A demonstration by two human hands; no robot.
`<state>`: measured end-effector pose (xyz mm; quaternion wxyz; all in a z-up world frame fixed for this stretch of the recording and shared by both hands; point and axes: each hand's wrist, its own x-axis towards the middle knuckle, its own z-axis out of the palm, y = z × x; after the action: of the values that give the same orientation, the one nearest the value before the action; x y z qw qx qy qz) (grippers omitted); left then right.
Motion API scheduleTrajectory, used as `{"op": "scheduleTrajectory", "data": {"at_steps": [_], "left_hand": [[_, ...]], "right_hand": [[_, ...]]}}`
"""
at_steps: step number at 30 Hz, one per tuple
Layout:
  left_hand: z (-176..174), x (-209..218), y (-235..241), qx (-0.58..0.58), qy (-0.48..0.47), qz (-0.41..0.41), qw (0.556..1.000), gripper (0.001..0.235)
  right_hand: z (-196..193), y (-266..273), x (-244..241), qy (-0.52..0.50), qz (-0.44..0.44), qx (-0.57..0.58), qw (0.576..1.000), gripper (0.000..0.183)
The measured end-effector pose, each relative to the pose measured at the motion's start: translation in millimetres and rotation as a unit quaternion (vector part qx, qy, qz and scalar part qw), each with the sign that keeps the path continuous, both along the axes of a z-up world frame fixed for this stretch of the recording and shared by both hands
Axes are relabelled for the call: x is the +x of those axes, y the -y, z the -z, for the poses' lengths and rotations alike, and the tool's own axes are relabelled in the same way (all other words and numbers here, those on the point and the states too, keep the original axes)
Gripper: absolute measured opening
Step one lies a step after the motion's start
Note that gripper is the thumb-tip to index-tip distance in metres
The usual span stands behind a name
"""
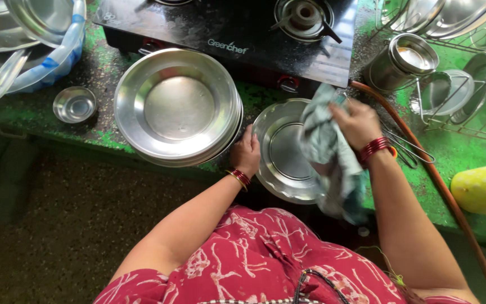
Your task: The person wipes metal plates with a cloth and places them into a drying rack.
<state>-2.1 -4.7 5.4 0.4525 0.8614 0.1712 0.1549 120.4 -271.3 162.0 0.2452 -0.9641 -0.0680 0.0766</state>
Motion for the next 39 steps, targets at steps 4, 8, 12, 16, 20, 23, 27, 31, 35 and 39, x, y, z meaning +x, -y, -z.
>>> {"op": "scheduleTrajectory", "data": {"at_steps": [4, 8, 12, 16, 20, 23, 27, 31, 35, 39], "left_hand": [[-4.7, -0.5, -1.8, 0.001, 0.008, 0.005, 1.0, 0.04], [-8.1, -3.3, -1.3, -0.005, 0.003, 0.012, 1.0, 0.041], [-10.7, -1.5, -1.5, 0.003, 0.008, -0.004, 1.0, 0.039], [-5.2, -1.4, 1.8, 0.014, -0.002, -0.009, 1.0, 0.038], [5.5, 1.1, 1.1, 0.016, 0.006, -0.006, 1.0, 0.038], [18.5, 2.0, 1.0, 0.015, 0.018, 0.002, 1.0, 0.041], [26.8, 5.8, -4.2, 0.043, 0.025, 0.007, 0.999, 0.047], [19.0, 3.2, 0.6, 0.008, -0.009, -0.001, 1.0, 0.038], [2.7, -2.2, 3.5, -0.013, 0.003, -0.023, 1.0, 0.037], [-4.1, -0.3, 7.9, -0.022, -0.02, -0.041, 0.999, 0.038]], "right_hand": [[-39.4, -32.2, -24.8, 0.303, 0.04, 0.273, 0.912, 0.028], [-19.5, -47.6, -46.4, 0.366, -0.008, 0.331, 0.87, 0.023], [13.6, -39.5, -86.7, 0.15, -0.074, -0.093, 0.981, 0.027], [36.8, -47.5, -111.0, 0.202, -0.095, -0.161, 0.961, 0.051], [39.4, -76.3, -124.2, 0.117, -0.167, -0.117, 0.972, 0.07], [38.1, -98.9, -135.0, 0.085, -0.243, -0.089, 0.962, 0.067], [36.8, -120.4, -109.5, 0.103, -0.287, -0.145, 0.941, 0.064], [29.3, -104.6, -53.1, 0.13, -0.256, -0.265, 0.921, 0.07], [13.4, -67.2, -50.1, 0.135, -0.172, -0.371, 0.902, 0.056], [7.4, -45.7, -113.3, -0.018, -0.163, -0.41, 0.897, 0.056]]}}
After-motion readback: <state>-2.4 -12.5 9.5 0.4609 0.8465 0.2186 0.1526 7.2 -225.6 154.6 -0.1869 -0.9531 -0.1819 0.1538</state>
